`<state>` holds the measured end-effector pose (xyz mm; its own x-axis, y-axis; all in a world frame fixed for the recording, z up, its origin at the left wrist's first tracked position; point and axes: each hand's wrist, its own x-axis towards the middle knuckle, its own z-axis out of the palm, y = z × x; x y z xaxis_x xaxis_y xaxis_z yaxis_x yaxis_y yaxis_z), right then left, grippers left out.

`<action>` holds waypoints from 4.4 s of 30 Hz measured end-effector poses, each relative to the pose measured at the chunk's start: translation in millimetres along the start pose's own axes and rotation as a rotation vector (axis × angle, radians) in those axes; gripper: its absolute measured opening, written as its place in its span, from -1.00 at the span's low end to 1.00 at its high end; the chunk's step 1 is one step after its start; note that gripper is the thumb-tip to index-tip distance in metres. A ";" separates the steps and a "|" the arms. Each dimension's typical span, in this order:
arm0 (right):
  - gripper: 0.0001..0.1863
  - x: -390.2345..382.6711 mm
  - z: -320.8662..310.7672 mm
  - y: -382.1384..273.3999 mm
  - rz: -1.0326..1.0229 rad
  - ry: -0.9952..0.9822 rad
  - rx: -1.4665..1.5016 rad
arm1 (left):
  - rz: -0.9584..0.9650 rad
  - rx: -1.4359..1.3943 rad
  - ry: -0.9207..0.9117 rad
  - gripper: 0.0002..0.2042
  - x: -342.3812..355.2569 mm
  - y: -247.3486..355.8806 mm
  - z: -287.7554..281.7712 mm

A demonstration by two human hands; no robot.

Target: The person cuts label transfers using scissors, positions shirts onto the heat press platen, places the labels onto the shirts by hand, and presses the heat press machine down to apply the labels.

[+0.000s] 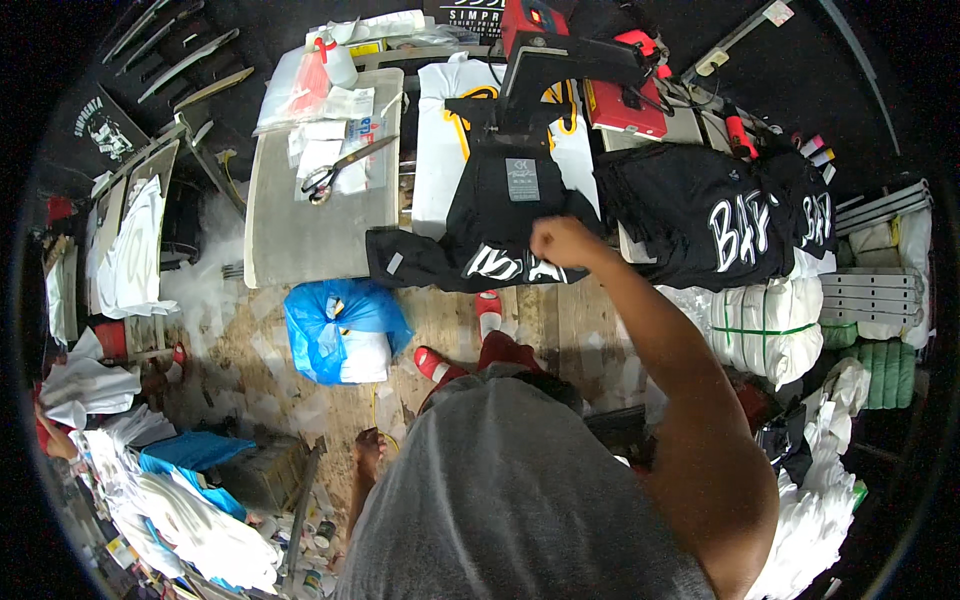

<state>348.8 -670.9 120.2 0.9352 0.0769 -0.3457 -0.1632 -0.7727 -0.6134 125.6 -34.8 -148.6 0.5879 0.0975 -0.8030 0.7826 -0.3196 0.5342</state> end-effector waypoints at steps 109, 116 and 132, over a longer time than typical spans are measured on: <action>-0.24 86.7 -43.0 7.6 -0.507 -0.017 -0.521 | -0.237 -0.148 0.976 -0.60 -345.9 -157.4 -36.7; -0.39 38.0 -27.2 -32.7 -0.455 0.123 -0.608 | -0.197 -0.202 0.967 -0.61 -343.9 -164.5 -36.9; -0.38 28.1 -7.2 -44.1 -0.443 0.159 -0.582 | -0.236 -0.064 0.822 -0.55 -325.2 -189.5 -37.7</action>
<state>384.5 -639.2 142.6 0.9161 0.4003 -0.0200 0.3905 -0.9027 -0.1807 -206.2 29.6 21.3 0.3501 0.8150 -0.4618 0.8989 -0.1536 0.4104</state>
